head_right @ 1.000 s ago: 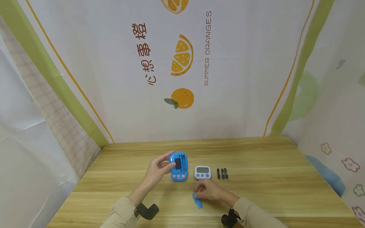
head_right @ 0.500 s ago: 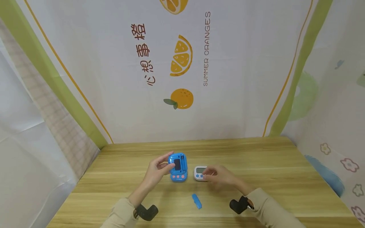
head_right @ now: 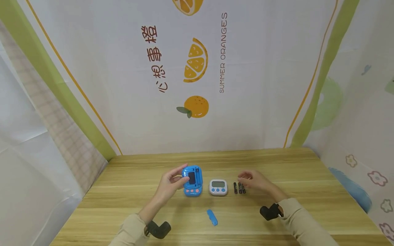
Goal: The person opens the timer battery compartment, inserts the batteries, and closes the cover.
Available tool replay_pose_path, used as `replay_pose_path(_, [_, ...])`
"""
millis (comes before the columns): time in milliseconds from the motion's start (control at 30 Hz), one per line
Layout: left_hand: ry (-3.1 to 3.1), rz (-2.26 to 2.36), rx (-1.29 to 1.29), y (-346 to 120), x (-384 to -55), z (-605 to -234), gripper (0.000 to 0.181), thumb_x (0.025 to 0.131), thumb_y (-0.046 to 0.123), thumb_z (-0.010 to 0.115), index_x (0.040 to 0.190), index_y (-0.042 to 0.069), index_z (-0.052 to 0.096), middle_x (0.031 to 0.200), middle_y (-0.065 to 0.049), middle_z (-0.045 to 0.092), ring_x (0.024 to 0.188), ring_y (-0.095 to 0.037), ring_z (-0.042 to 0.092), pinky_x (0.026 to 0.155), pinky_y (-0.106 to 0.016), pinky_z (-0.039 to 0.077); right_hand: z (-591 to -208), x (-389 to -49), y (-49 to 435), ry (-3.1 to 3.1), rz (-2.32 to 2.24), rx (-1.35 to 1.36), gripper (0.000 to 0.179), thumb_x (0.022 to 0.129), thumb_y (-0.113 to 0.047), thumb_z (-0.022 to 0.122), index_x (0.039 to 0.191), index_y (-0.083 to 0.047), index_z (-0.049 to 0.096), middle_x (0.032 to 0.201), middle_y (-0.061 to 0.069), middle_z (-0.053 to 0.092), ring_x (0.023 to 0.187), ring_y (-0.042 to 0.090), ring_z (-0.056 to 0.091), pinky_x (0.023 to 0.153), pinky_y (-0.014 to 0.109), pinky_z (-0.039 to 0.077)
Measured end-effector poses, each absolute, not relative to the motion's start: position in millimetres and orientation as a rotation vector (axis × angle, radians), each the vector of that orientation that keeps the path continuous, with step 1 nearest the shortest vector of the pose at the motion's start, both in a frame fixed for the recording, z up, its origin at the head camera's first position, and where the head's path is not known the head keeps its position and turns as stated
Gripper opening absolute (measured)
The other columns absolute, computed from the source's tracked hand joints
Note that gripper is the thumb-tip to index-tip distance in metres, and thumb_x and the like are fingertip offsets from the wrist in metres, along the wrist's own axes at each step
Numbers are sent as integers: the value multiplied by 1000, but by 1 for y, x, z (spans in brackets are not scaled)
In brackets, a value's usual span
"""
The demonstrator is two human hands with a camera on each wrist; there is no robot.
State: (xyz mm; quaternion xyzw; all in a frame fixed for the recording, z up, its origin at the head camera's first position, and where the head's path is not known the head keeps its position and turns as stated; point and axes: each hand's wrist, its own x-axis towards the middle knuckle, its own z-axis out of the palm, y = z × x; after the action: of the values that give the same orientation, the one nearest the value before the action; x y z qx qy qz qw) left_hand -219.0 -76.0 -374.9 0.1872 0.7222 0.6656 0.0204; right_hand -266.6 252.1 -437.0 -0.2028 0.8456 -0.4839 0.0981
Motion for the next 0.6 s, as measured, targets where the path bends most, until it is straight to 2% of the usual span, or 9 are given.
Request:
replay_pose_path(233, [2230, 2065, 586, -76, -219, -375, 46, 84, 1, 58, 128, 1, 45, 103, -22, 52, 79, -13, 60, 69, -27, 53, -466, -267, 265, 2568, -1461, -498, 33, 85, -9, 57, 106, 15, 50, 91, 20, 60, 80, 26, 58, 63, 30, 52])
replay_pose_path(433, [2230, 2060, 580, -75, -219, -376, 45, 84, 1, 58, 128, 1, 46, 100, -16, 53, 80, -14, 61, 69, -27, 53, -481, -269, 270, 2451, -1525, -519, 52, 81, -5, 62, 117, 23, 37, 88, 15, 59, 77, 20, 58, 66, 25, 52])
replay_pose_path(533, [2240, 2055, 589, -75, -219, -376, 45, 84, 1, 58, 128, 1, 46, 100, -16, 53, 79, -14, 61, 68, -28, 53, -482, -268, 268, 2446, -1525, -513, 58, 78, -7, 66, 119, 21, 36, 85, 11, 57, 74, 15, 55, 63, 22, 50])
replay_pose_path(600, [2241, 2054, 586, -75, -218, -376, 45, 84, 1, 58, 128, 2, 46, 100, -18, 53, 78, -14, 60, 68, -34, 53, -481, -268, 267, 2466, -1497, -534, 60, 76, -8, 68, 119, 20, 37, 83, 10, 55, 73, 13, 52, 61, 21, 48])
